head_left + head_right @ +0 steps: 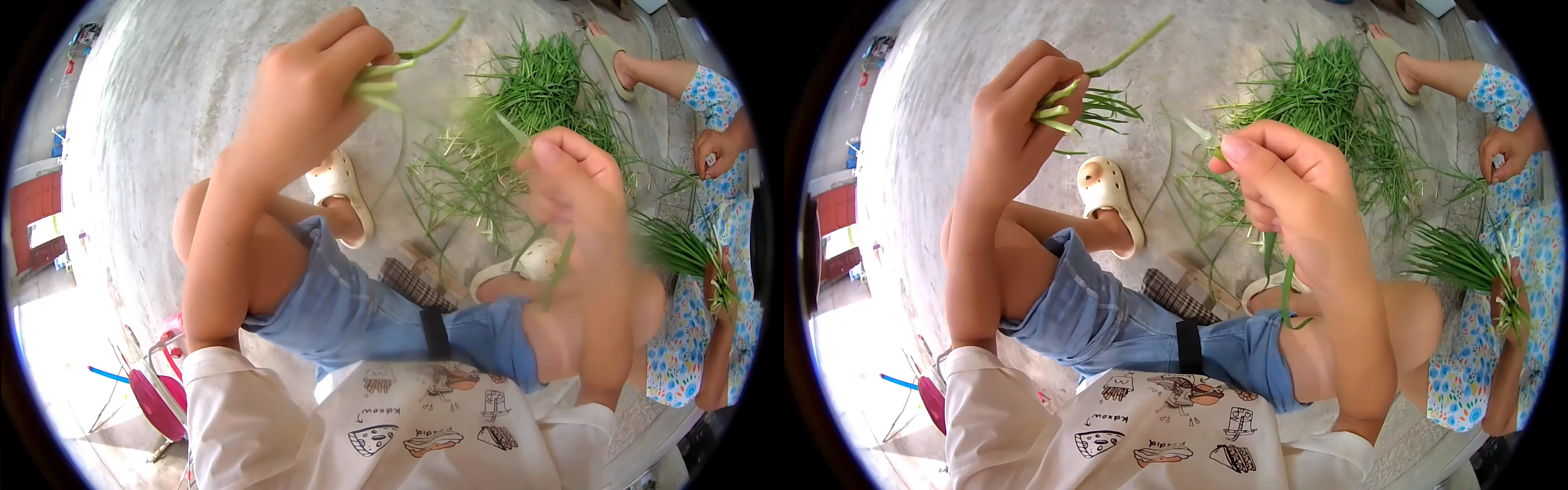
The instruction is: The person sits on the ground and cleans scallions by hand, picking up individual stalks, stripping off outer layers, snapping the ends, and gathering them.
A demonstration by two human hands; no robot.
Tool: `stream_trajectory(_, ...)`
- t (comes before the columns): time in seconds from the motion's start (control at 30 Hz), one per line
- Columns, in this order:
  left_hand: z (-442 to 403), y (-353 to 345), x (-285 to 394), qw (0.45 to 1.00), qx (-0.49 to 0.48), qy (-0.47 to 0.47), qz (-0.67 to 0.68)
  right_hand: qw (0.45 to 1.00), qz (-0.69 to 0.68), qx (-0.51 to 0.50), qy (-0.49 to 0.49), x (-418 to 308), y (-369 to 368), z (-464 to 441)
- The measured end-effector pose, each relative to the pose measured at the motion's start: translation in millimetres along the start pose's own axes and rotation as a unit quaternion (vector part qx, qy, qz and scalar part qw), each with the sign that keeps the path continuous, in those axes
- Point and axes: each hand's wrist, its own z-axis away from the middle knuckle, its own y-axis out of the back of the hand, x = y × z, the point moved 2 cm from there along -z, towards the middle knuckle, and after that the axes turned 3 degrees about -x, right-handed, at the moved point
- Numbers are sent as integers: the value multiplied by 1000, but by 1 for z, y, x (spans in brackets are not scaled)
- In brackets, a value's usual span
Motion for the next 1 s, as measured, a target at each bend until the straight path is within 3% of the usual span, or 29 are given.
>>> stream_trajectory(0.07,3,7,-4,996,21,86,-4,1000,-9,-8,26,1,4,1)
stream_trajectory(0.13,11,9,-13,998,38,51,-13,999,-17,-13,30,1,7,2)
stream_trajectory(0.3,22,9,-12,986,15,161,35,1000,-6,3,28,-1,-1,4)
stream_trajectory(0.6,27,2,-3,983,-8,135,126,995,-59,-59,58,3,-13,-3)
stream_trajectory(0.8,20,-5,0,915,-77,236,317,991,-113,-42,60,0,-6,-9)
stream_trajectory(1.0,16,-11,7,891,-84,240,376,992,-109,-22,61,4,-6,-10)
